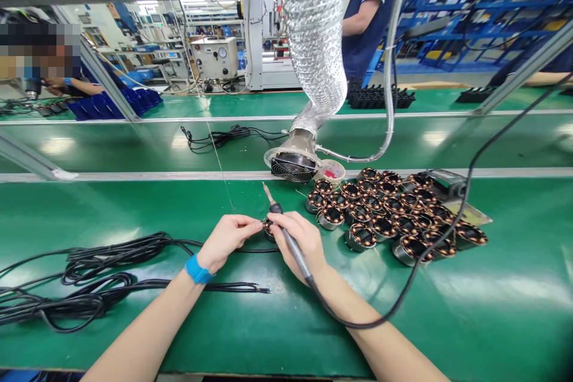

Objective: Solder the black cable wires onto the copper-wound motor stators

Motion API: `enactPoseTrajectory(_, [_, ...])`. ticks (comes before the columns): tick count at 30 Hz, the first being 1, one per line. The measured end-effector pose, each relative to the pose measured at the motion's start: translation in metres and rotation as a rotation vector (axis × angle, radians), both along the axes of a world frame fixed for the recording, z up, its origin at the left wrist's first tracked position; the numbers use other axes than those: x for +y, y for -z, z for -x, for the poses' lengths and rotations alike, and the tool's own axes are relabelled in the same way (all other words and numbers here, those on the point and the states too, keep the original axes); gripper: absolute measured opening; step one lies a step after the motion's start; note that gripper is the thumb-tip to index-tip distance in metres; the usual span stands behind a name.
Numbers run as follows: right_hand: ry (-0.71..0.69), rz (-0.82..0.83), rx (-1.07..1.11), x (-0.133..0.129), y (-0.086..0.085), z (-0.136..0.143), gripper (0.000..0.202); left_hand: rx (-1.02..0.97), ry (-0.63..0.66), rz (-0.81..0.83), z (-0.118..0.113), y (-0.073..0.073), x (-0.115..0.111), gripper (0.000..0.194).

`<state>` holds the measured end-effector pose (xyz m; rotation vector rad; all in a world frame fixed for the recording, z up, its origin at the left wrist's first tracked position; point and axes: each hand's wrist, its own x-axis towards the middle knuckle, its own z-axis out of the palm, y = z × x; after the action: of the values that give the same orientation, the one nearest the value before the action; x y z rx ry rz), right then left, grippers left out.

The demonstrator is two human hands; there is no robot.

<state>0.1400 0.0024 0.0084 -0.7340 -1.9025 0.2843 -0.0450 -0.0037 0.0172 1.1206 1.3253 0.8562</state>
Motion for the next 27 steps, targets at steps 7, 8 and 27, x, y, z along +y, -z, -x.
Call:
enactPoseTrajectory(7, [-0.128, 0.126, -0.107, 0.009, 0.025, 0.005, 0.053, 0.188, 0.090, -0.116, 0.003, -0.012, -0.004, 0.041])
enactPoseTrajectory(8, [-0.136, 0.140, -0.095, 0.010, 0.027, 0.005, 0.054, 0.214, 0.097, -0.140, 0.003, -0.013, -0.005, 0.041])
enactPoseTrajectory(27, [-0.056, 0.209, 0.014, -0.004, 0.031, 0.017, 0.043, -0.330, 0.070, 0.045, 0.001, 0.018, 0.001, 0.035])
